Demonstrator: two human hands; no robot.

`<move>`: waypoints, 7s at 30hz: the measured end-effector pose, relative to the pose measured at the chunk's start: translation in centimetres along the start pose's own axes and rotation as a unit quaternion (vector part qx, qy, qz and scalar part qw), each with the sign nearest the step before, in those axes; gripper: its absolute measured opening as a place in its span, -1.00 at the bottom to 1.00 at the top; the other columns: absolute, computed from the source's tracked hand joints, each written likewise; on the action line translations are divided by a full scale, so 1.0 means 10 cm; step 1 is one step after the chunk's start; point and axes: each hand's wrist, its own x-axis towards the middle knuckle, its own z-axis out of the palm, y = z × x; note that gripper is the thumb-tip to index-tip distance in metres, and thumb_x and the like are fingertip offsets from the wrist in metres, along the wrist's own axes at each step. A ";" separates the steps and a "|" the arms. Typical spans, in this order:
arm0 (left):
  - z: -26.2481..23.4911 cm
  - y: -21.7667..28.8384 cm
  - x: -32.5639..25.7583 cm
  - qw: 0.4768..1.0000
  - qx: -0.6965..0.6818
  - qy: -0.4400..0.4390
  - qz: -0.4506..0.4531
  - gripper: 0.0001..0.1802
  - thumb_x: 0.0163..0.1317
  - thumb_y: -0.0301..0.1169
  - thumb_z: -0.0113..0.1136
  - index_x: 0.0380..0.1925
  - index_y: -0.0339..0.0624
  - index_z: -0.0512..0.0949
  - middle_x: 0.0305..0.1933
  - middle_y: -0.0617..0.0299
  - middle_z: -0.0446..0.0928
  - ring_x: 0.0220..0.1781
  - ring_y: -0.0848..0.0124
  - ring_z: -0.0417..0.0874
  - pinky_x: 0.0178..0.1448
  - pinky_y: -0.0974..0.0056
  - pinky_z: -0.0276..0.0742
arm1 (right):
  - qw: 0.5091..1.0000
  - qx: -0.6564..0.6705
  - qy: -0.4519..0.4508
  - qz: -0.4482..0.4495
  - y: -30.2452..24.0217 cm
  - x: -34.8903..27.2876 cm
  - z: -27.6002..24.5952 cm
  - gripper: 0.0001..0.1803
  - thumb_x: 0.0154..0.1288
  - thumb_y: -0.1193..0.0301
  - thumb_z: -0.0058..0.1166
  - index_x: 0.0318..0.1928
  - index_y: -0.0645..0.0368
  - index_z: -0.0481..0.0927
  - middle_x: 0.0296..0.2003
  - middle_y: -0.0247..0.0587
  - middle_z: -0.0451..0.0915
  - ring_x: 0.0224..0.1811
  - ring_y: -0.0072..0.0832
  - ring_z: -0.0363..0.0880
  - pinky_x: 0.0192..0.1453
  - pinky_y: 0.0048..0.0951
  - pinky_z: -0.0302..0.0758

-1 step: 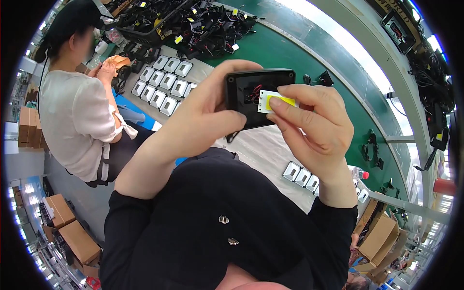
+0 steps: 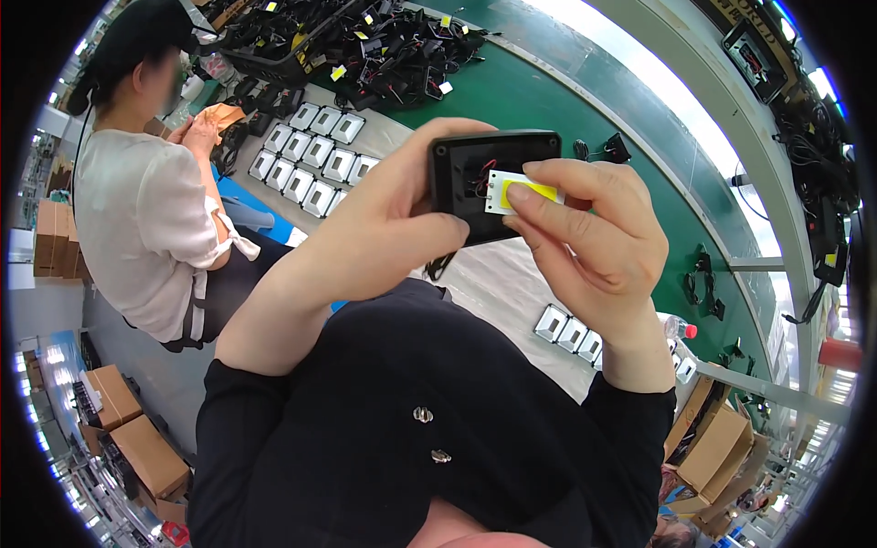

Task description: The recorder is assembling LED light modules by pressing components into a plastic housing.

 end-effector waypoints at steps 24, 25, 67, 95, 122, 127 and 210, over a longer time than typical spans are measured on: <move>0.18 0.13 -0.17 0.997 0.053 -0.008 -0.049 -0.25 -0.06 -0.62 0.00 0.24 -0.33 0.08 0.18 0.07 0.27 0.24 0.34 0.32 0.29 0.27 0.28 | 0.985 -0.020 -0.173 -0.002 -0.09 0.07 -0.17 -0.50 -0.24 0.66 0.18 -0.16 -0.01 0.67 -0.26 -0.28 0.50 -0.28 -0.37 0.43 -0.25 -0.41 0.39; 0.20 0.15 -0.18 0.997 0.055 -0.008 -0.052 -0.25 -0.06 -0.62 0.00 0.24 -0.33 0.08 0.18 0.07 0.27 0.24 0.34 0.32 0.29 0.27 0.28 | 0.985 -0.019 -0.171 0.000 -0.10 0.08 -0.19 -0.50 -0.24 0.66 0.18 -0.16 -0.01 0.67 -0.26 -0.28 0.50 -0.28 -0.37 0.43 -0.25 -0.41 0.39; 0.01 -0.23 -0.07 0.976 0.216 0.020 0.015 -0.30 0.28 -0.41 0.03 0.32 -0.23 -0.07 0.29 0.05 0.13 0.00 0.45 0.42 0.10 0.39 0.34 | 0.838 0.343 -0.055 0.421 0.26 -0.37 0.22 -0.74 0.29 0.36 0.01 -0.43 0.32 0.49 -0.56 -0.52 0.38 -0.51 -0.76 0.21 -0.47 -0.58 0.20; -1.99 -0.84 -0.68 0.963 0.129 0.098 -0.216 -0.69 0.34 -0.45 -0.11 0.03 -0.36 0.38 -0.03 0.11 0.49 0.00 0.41 0.53 0.11 0.36 0.38 | 0.766 -0.167 -0.165 0.599 3.68 0.02 3.58 -0.39 0.03 0.24 0.13 0.13 0.10 0.32 0.09 0.03 0.37 0.14 -0.11 0.39 0.15 -0.18 0.41; -1.45 -0.98 -0.13 0.950 0.033 0.081 -0.300 -0.69 0.36 -0.36 -0.12 0.03 -0.23 0.39 -0.02 0.19 0.50 -0.04 0.41 0.56 -0.02 0.36 0.44 | 0.726 0.340 0.053 0.595 2.23 -0.79 1.12 -0.88 0.36 0.38 -0.06 -0.27 0.16 0.42 -0.27 -0.30 0.57 -0.26 -0.55 0.61 -0.24 -0.59 0.49; -0.92 -1.11 0.27 0.968 0.138 -0.020 -0.209 -0.30 0.19 -0.27 0.14 0.29 -0.15 0.08 0.23 0.06 0.24 0.17 0.26 0.42 0.16 0.21 0.37 | 0.749 0.376 0.081 0.539 1.52 -0.58 0.44 -0.84 0.38 0.33 -0.10 -0.28 0.15 0.41 -0.27 -0.22 0.60 -0.26 -0.50 0.61 -0.22 -0.56 0.49; 0.57 -0.18 0.15 0.994 -0.034 0.075 0.067 -0.55 0.22 -0.52 0.11 0.08 -0.17 0.21 -0.05 0.25 0.41 -0.04 0.57 0.45 0.01 0.43 0.42 | 0.983 -0.078 0.061 0.157 -0.33 -0.34 -0.52 -0.76 -0.16 0.64 0.27 -0.39 0.20 0.55 -0.33 -0.21 0.61 -0.36 -0.36 0.54 -0.28 -0.48 0.45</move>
